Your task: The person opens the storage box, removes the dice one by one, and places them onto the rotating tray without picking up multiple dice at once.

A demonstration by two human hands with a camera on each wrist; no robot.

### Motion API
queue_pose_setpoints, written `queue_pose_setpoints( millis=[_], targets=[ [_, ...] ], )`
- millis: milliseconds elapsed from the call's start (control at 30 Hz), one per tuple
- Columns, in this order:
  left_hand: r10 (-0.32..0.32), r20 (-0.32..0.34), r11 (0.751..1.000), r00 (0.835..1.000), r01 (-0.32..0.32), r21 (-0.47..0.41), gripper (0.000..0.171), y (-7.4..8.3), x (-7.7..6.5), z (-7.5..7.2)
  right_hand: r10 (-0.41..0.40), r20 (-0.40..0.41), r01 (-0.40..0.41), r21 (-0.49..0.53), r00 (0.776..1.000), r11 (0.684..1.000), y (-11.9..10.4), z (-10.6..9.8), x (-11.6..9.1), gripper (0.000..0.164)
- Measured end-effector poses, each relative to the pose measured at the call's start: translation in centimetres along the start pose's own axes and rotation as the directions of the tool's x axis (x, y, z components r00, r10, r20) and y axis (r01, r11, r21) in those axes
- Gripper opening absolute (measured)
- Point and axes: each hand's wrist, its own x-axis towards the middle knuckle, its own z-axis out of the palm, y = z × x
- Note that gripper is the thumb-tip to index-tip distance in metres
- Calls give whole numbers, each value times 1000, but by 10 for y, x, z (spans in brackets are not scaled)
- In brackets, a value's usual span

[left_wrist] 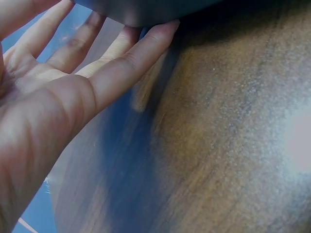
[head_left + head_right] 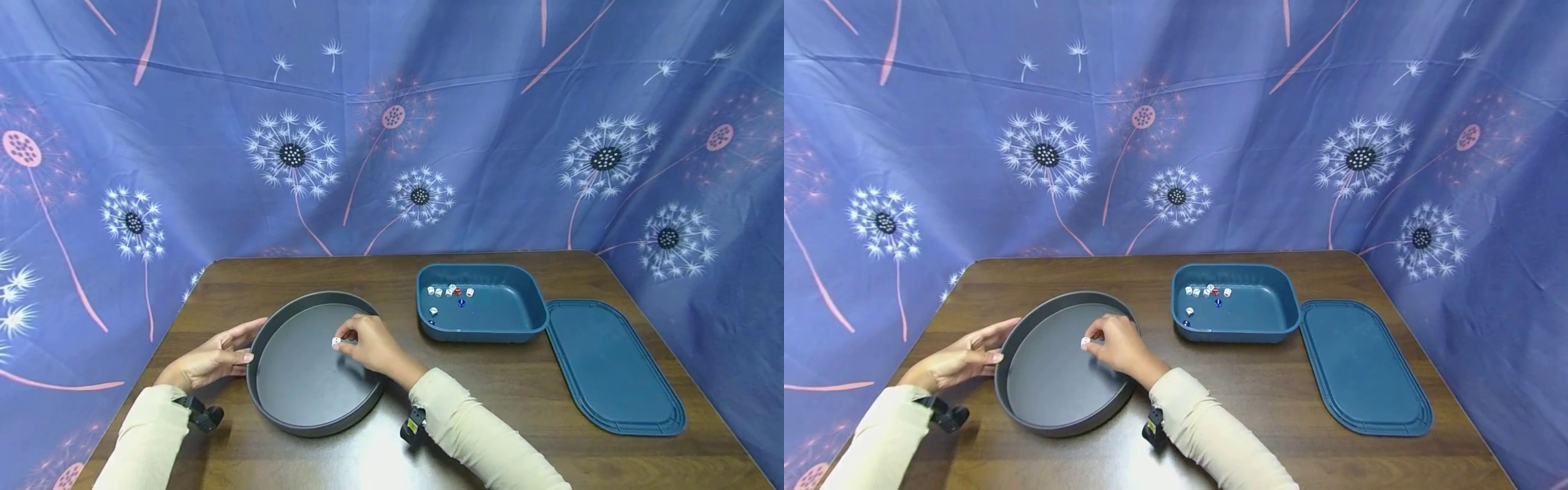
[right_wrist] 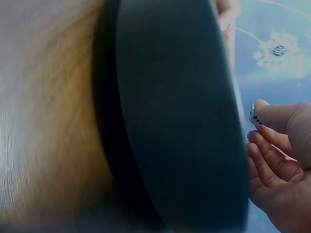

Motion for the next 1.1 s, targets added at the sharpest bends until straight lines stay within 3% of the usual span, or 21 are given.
queue_pose_setpoints(
  millis=[167,333,567,833,1100],
  targets=[
    [-4,2,1000,1000,4,1,71,-1,2,-2,-20,4,20,-1,1000,1000,-1,19,1,9],
    [-13,-6,1000,1000,13,-3,71,-2,2,-2,-30,5,30,-71,1000,997,0,30,0,9],
    [-1,26,1000,1000,1,-3,71,0,2,-2,-9,33,13,-110,999,994,1,32,1,9],
    [-11,17,1000,1000,11,-3,71,0,2,-1,-4,62,14,-153,998,988,2,34,2,9],
    [-5,38,1000,999,5,-12,70,0,4,-3,-6,54,10,-85,999,996,2,33,1,15]
  ],
)
